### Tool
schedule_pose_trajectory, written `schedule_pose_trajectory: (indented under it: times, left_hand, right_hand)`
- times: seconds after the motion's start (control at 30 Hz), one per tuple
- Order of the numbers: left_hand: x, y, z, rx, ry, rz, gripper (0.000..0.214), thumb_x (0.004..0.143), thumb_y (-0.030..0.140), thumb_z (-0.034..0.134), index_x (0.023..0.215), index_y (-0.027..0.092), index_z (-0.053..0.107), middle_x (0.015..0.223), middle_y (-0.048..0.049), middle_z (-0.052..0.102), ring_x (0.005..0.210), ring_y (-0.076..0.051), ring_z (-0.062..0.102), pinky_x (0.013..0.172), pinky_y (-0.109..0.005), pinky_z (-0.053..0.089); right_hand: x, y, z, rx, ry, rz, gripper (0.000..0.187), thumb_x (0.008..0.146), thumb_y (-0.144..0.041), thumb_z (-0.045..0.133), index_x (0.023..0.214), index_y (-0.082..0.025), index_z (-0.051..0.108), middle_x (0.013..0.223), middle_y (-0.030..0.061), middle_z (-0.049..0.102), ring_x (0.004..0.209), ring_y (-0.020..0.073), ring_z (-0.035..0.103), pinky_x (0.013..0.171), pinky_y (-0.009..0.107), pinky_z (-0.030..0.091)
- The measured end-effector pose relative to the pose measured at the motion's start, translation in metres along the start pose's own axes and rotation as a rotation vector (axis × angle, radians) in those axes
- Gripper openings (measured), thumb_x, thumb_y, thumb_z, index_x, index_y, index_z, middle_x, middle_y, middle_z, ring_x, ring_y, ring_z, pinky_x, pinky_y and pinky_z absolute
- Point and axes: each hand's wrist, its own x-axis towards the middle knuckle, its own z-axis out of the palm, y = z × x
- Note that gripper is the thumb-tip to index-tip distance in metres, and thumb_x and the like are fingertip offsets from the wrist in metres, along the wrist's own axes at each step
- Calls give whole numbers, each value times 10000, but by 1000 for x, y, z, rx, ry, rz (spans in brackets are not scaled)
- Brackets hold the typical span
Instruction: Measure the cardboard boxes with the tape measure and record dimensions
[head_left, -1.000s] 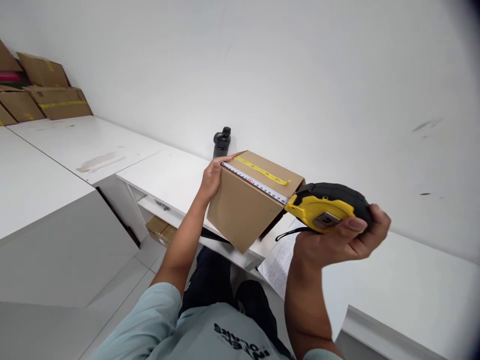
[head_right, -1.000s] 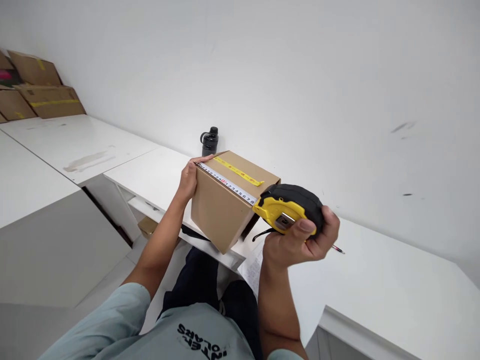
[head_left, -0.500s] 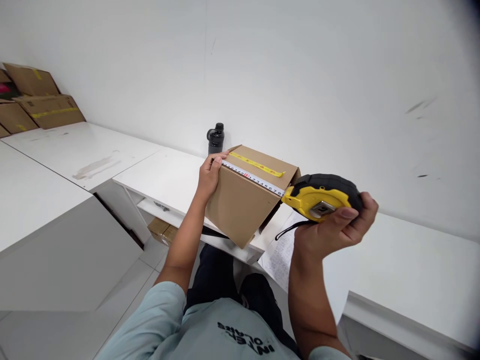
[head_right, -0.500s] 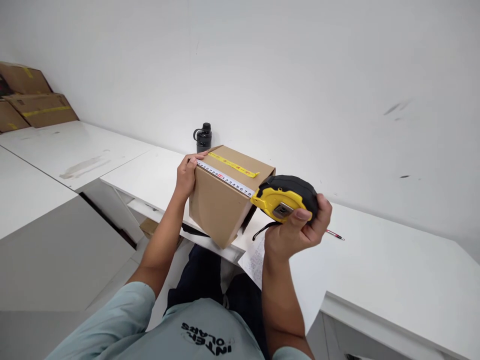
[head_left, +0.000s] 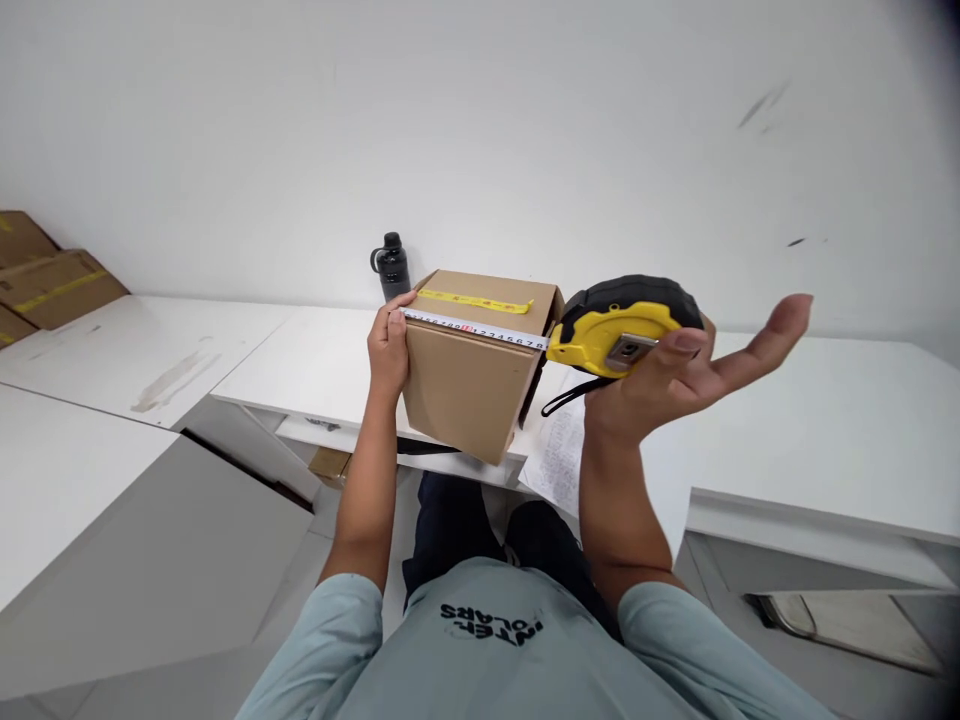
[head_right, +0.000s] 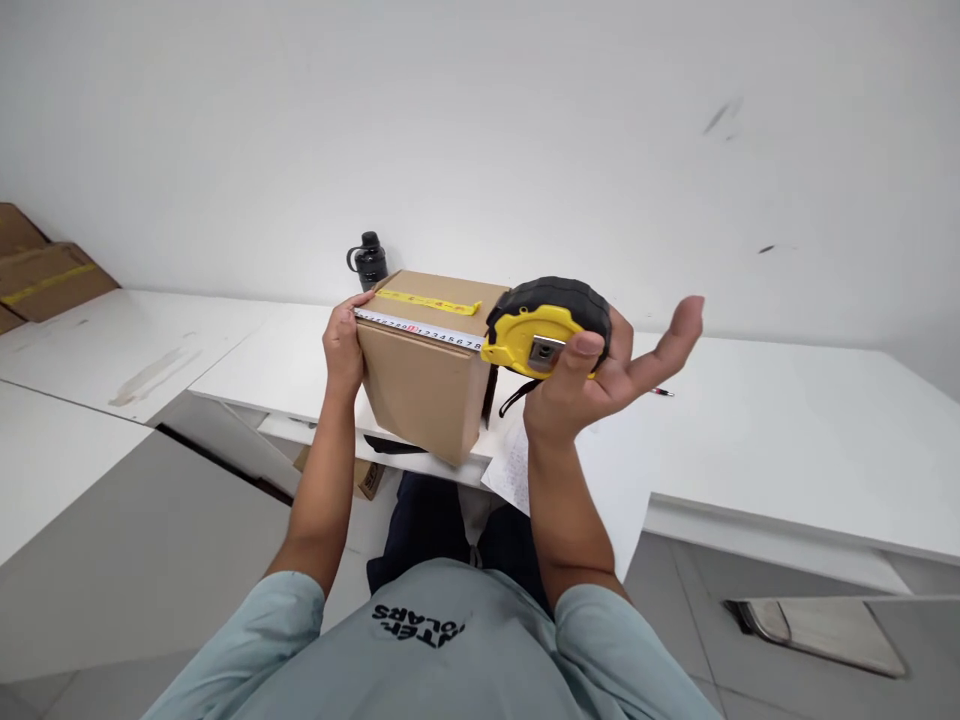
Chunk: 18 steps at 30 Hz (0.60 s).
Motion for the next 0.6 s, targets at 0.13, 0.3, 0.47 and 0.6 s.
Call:
schedule_pose_trajectory:
  times: [0.13, 0.3, 0.47, 0.6]
  left_hand:
    - [-6, 5, 4, 90, 4, 37, 544, 1045, 639, 467, 1192, 212, 771, 1302, -80, 770, 1276, -254, 680, 1138, -375, 502]
    - [-10, 9, -3, 230, 142, 58, 578, 1076, 600, 365, 1242, 179, 725, 1345, -94, 737, 1329, -235, 655, 1187, -383, 478]
    - [-18, 7, -21, 316, 315, 191, 689, 1026, 762, 407, 1287, 174, 654, 1403, -128, 691, 1398, -280, 607, 1238, -447, 442]
    - [-29, -8, -64, 428, 399, 94, 723, 1037, 770, 300, 1440, 198, 482, 1618, -126, 524, 1554, -352, 436, 1300, -558, 357]
  right_hand:
    - [2, -4, -12, 29, 335, -83, 588, 1009, -587, 586, 1492, -269, 480, 1687, 95, 334, 1420, 277, 559, 1108, 433, 574]
    - [36, 31, -75, 81, 460, 164, 482, 1051, -590, 497, 1444, -310, 505, 1583, 72, 469, 1401, 227, 595, 1115, 465, 586]
    - [39, 76, -171, 163, 544, 660, 383, 1078, -519, 464, 1178, -202, 654, 1291, 109, 671, 1076, 221, 751, 807, 415, 698]
    - [-5, 84, -220, 58, 717, 858, 296, 1047, -452, 561, 1070, -180, 676, 1097, 60, 742, 856, 166, 751, 636, 315, 676]
